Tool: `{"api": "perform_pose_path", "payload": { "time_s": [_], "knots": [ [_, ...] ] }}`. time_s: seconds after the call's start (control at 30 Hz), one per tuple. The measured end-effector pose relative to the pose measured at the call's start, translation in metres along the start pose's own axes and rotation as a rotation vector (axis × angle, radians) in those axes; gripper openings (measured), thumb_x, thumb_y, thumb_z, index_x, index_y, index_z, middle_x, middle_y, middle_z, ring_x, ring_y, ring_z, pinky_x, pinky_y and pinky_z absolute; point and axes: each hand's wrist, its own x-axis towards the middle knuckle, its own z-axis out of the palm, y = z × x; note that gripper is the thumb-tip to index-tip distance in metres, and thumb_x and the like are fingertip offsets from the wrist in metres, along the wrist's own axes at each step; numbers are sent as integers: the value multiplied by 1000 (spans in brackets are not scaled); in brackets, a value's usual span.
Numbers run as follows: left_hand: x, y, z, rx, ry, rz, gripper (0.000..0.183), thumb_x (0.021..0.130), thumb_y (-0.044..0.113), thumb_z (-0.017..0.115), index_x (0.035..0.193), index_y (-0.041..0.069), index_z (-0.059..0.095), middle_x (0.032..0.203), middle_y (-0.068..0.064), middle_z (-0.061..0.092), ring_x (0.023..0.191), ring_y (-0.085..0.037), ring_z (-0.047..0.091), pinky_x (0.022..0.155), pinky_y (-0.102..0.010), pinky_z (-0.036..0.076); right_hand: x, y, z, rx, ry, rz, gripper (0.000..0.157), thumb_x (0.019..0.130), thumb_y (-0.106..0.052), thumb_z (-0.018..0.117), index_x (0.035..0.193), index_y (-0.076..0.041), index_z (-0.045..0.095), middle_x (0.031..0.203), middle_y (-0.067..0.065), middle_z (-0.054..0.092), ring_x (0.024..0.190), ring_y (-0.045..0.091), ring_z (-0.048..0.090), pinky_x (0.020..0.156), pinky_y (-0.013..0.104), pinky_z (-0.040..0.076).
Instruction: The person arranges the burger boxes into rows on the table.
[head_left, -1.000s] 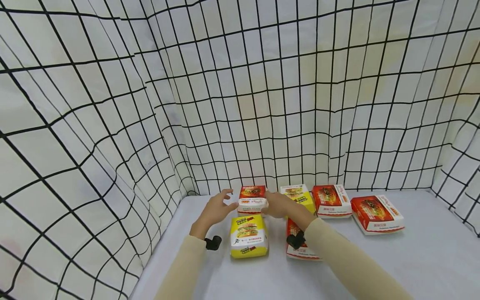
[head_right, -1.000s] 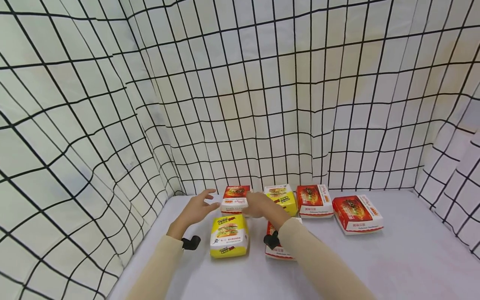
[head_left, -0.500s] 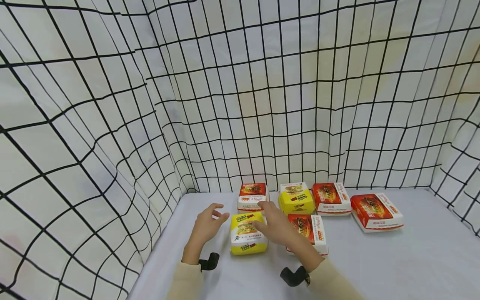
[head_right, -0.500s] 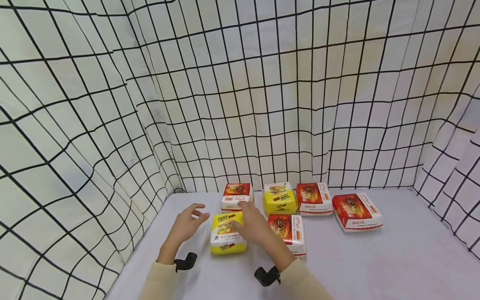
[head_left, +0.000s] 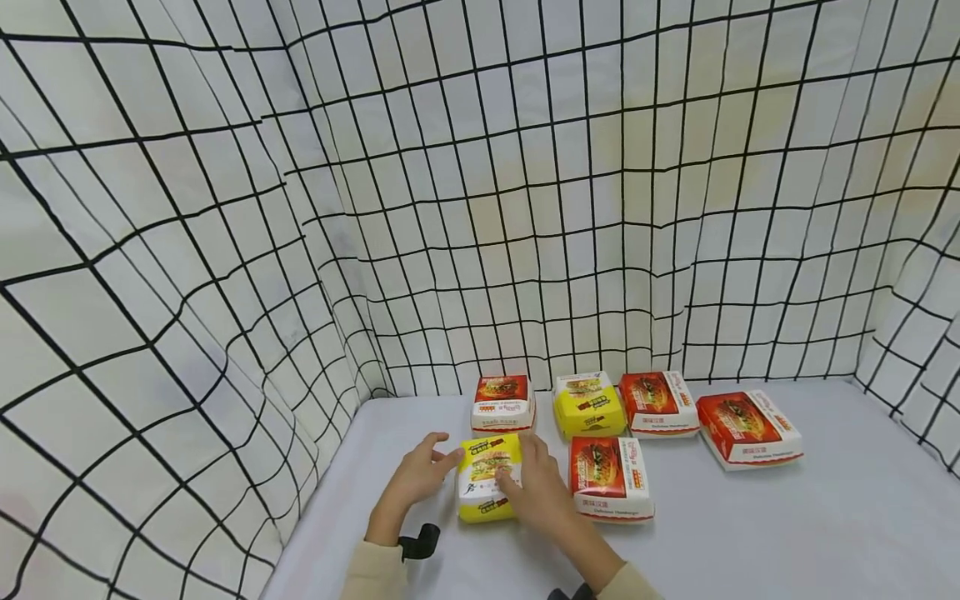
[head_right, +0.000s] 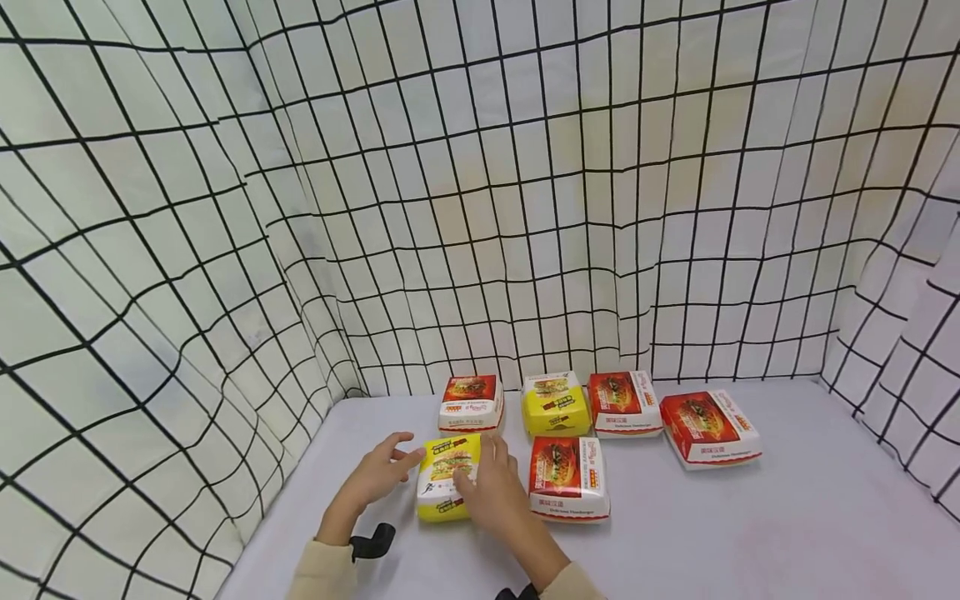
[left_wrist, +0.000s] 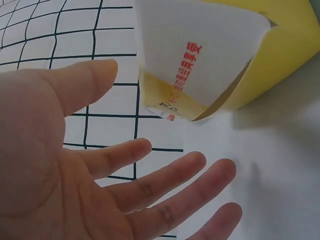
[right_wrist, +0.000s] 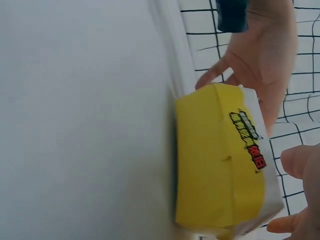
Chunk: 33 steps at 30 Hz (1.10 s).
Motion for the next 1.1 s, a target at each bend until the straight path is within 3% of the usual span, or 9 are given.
{"api": "perform_pose_path", "payload": {
  "time_s": [0.3,0.6,1.1],
  "knots": [
    [1,1,5,-15,-75,44,71,88,58,58,143,15,43,122,-17,60,98,-26,60,74,-44,49,-3,1,8,137,-132,14,81,93,-50,55,154,-11,17,154,22,23,135,42,39,102,62,37],
    [-1,-2,13,-75,-79,45,69,90,56,57,145,17,41,126,-19,58,98,-25,60,70,-37,49,-7,3,9,139,-103,28,77,94,-42,58,152,-9,20,150,21,27,122,36,50,96,57,43],
    [1,-2,20,-69,-86,42,69,91,56,54,148,21,37,134,-20,55,114,-34,57,85,-54,50,-7,4,7,139,-99,74,85,89,-43,64,150,-4,20,144,21,28,111,27,51,97,53,46]
  ]
}}
